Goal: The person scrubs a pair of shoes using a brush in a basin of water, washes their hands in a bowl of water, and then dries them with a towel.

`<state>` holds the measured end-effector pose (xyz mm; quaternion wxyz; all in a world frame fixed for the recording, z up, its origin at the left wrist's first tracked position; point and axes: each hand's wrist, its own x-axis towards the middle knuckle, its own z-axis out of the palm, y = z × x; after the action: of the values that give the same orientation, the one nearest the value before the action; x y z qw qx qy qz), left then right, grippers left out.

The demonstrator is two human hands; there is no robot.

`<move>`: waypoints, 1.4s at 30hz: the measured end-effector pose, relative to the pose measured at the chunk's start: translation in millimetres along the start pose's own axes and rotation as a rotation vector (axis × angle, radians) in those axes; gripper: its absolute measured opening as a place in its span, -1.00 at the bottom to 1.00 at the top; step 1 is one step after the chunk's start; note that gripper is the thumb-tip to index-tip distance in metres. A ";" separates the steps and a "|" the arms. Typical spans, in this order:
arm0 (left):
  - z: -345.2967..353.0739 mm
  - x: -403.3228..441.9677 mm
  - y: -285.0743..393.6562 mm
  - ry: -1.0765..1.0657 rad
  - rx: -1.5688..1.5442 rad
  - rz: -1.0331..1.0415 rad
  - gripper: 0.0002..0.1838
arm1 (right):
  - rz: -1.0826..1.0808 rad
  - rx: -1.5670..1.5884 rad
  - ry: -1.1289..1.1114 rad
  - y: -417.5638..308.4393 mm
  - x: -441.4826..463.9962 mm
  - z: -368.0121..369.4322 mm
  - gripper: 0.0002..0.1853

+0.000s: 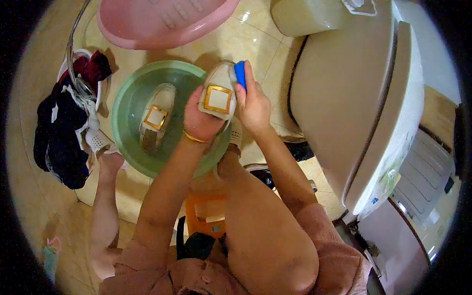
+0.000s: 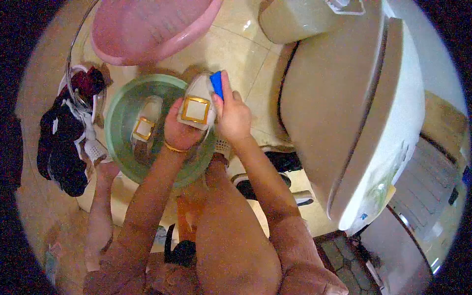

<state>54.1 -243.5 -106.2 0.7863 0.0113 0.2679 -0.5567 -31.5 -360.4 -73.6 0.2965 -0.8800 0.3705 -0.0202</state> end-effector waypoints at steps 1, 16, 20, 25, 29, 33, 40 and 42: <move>2.5 3.0 5.6 0.003 0.029 -0.003 -0.48 | -0.011 0.019 -0.011 -0.2 -5.2 -0.5 -0.31; -18.4 6.1 19.6 -0.037 0.071 0.077 -0.46 | -0.188 -0.067 -0.218 -6.3 -74.6 21.6 -0.32; -13.6 8.4 16.3 -0.029 0.090 0.022 -0.48 | 0.014 -0.050 0.005 -15.5 13.5 -0.8 -0.41; -7.4 7.3 16.2 0.051 0.114 0.088 -0.48 | -0.119 -0.029 -0.003 3.9 -47.5 21.2 -0.36; -23.6 2.9 14.1 -0.047 0.021 0.104 -0.48 | -0.060 0.048 -0.124 0.5 -60.9 21.3 -0.31; -2.2 12.8 10.2 -0.152 0.070 0.009 -0.51 | 0.050 0.115 0.046 -5.2 23.3 8.1 -0.42; 11.6 -54.4 45.9 0.006 0.159 0.126 -0.50 | 0.392 0.872 -0.420 15.9 -18.6 4.7 -0.45; 24.5 -92.5 54.0 0.056 0.256 0.166 -0.49 | 0.479 1.019 -0.533 2.5 -42.0 11.8 -0.44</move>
<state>89.8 -150.3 -60.3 0.8140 0.1492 0.2144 -0.5188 -60.6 -327.9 -76.9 0.7576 -0.4952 0.4148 0.0931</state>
